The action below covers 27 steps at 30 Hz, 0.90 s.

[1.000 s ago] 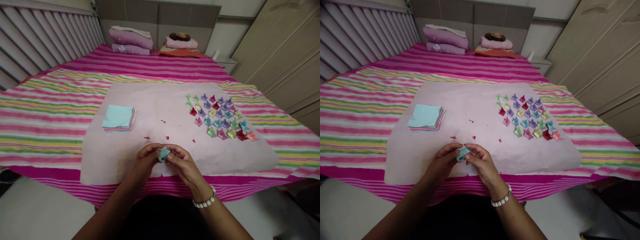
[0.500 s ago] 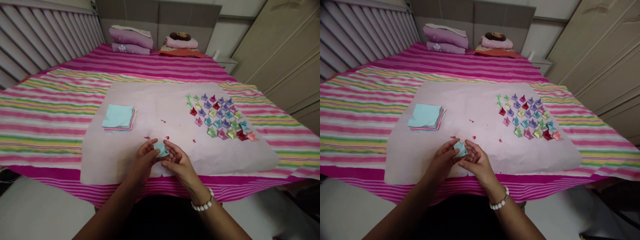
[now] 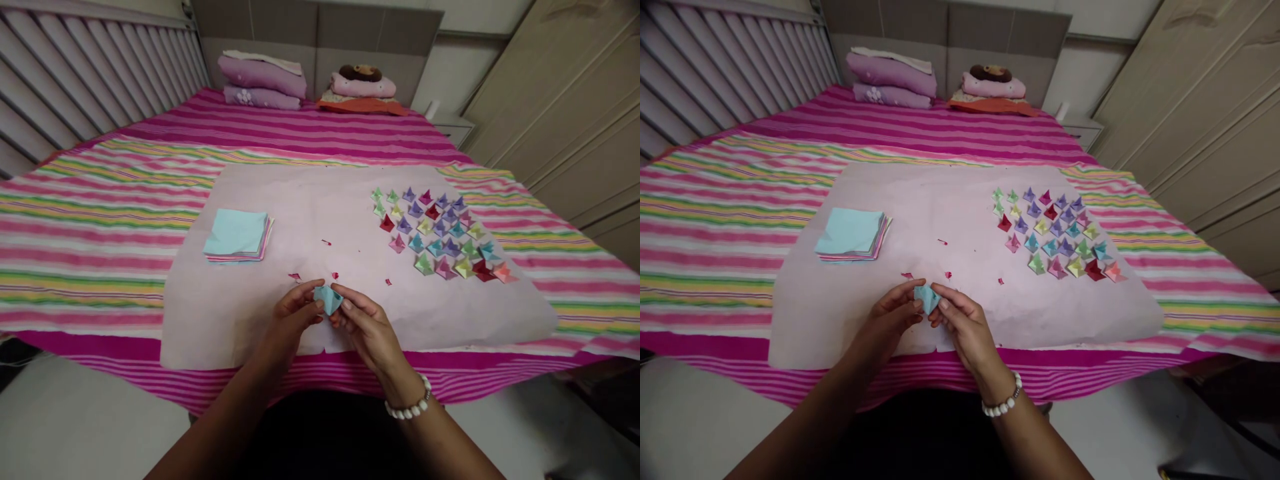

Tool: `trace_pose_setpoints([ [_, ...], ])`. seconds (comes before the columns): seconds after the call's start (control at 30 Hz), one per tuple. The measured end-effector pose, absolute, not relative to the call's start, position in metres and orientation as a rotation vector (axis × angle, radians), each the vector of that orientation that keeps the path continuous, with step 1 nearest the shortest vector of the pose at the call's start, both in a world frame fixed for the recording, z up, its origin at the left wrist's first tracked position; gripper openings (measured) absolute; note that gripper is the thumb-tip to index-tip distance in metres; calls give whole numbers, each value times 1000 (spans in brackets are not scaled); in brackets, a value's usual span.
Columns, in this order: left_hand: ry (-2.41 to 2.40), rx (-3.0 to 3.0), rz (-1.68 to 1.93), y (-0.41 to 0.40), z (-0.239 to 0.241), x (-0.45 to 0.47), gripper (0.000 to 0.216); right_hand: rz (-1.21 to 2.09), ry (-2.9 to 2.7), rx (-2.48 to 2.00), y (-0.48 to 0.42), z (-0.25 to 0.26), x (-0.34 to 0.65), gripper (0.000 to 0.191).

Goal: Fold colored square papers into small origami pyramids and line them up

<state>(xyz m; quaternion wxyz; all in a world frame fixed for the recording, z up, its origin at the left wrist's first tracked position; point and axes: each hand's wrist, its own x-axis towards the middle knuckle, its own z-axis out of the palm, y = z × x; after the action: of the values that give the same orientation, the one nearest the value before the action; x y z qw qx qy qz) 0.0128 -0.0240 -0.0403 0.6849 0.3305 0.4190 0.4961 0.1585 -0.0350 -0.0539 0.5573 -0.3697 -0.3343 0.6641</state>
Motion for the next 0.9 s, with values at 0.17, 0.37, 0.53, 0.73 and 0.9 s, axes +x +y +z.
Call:
trace_pose_setpoints([
  [0.17,937,880,1131,-25,-34,15,26,1491,-854,-936,-32,-54,160,26],
  [0.37,1071,1031,1072,-24,-34,14,24,1395,-902,-972,-29,-51,159,27],
  [0.53,1098,1175,1019,-23,-41,14,27,1351,-882,-1013,-28,-51,158,25],
  [0.73,1095,1274,1065,-22,-45,13,13,1279,-892,-1025,-26,-56,157,32],
  [0.9,1040,1069,982,-22,-44,13,19,1189,-988,-1011,-31,-50,157,32],
])
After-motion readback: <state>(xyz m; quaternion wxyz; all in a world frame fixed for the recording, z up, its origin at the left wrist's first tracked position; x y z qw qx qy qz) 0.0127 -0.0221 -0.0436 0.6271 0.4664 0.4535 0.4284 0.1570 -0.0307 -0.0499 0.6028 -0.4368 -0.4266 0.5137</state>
